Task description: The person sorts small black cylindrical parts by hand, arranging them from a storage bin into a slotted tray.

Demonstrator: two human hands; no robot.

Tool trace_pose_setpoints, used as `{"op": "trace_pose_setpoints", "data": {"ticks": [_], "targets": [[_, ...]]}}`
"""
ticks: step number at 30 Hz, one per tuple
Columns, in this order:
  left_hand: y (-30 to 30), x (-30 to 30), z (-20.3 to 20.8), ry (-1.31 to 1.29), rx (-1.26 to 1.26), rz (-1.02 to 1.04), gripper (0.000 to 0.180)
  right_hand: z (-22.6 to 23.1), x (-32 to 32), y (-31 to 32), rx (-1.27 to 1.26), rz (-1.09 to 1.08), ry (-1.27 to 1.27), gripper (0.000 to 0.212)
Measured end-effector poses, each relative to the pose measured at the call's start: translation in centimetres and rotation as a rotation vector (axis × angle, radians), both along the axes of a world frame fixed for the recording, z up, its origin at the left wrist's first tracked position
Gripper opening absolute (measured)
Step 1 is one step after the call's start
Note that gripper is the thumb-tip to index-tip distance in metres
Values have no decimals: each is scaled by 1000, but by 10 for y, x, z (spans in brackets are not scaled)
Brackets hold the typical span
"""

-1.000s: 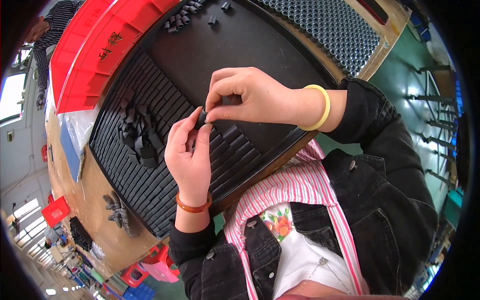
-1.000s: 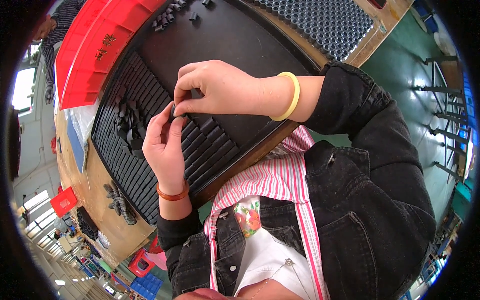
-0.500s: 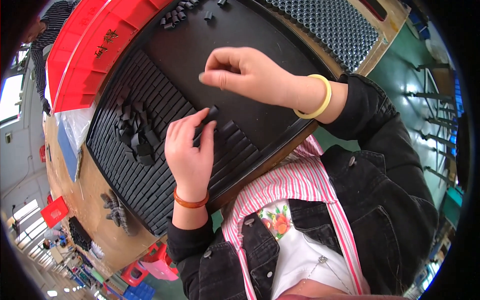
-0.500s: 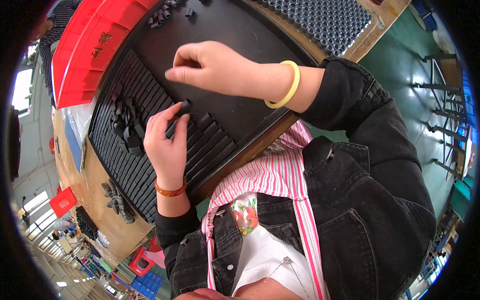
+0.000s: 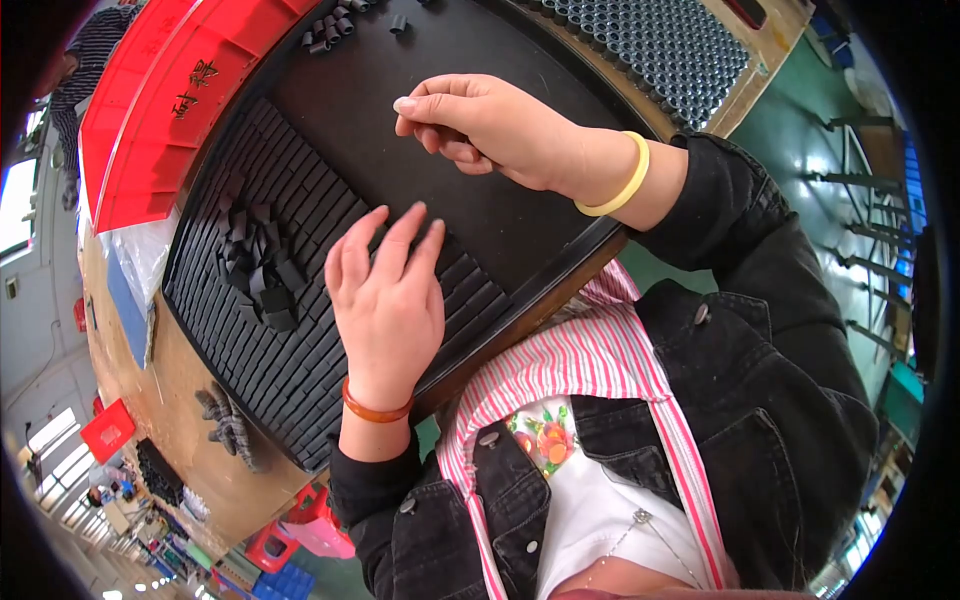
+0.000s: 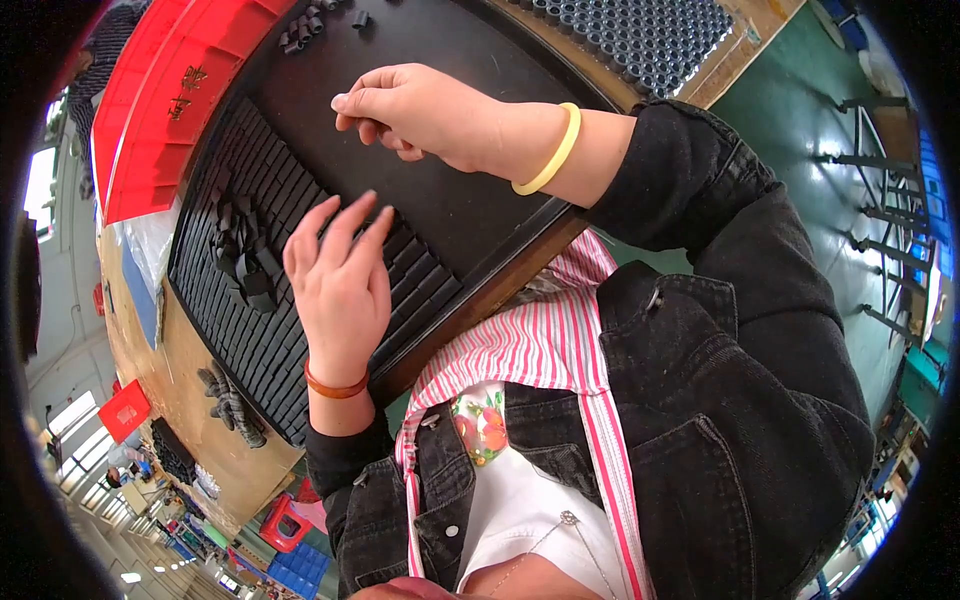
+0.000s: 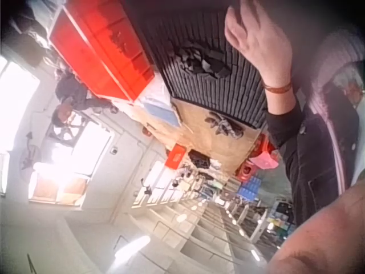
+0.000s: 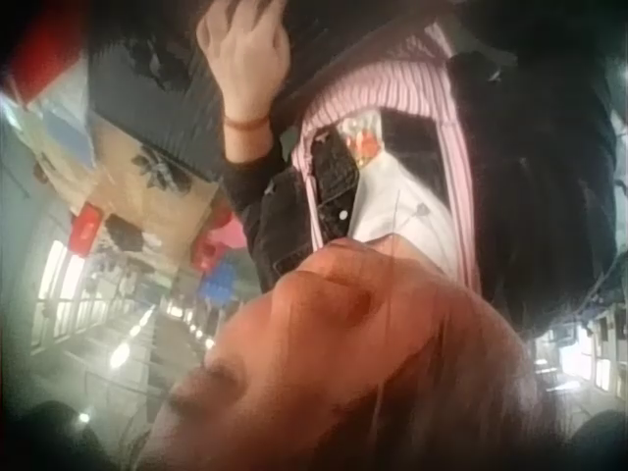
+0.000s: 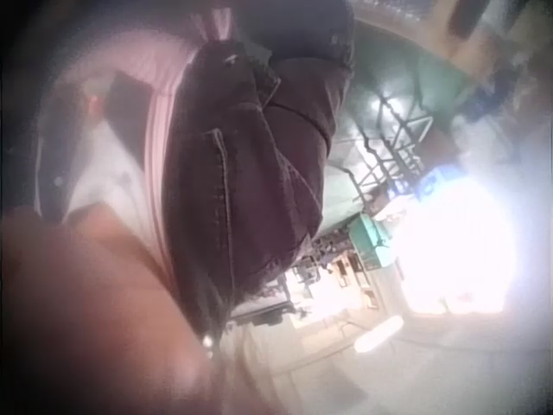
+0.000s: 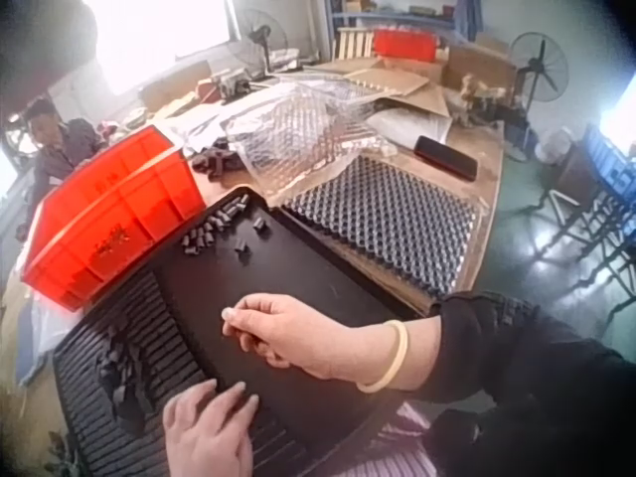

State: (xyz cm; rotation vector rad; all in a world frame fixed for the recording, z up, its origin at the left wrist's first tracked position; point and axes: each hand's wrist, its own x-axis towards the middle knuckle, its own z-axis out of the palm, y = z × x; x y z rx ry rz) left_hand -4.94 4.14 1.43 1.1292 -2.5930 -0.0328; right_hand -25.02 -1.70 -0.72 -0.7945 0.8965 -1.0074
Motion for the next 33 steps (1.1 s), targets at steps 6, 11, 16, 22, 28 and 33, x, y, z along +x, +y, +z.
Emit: {"op": "trace_pose_setpoints", "data": {"ticks": [6,11,16,22,28,33], "targets": [[-3,3,-5,76,69,-9,36,-2,-3,-1,45,-25,-30,25],[-8,11,-2,286,-4,112,34,-2,-6,-6,109,-45,-120,27],[-8,11,-5,393,-9,132,29,3,-19,-21,364,-233,-338,30],[-5,9,-3,486,12,123,29,-3,-29,-32,303,-343,-271,24],[-2,7,-3,485,23,83,25,-3,-48,-87,-678,-263,1100,29],[-1,-1,-4,462,19,87,24,-35,-51,-129,-898,-333,2019,67]]}}
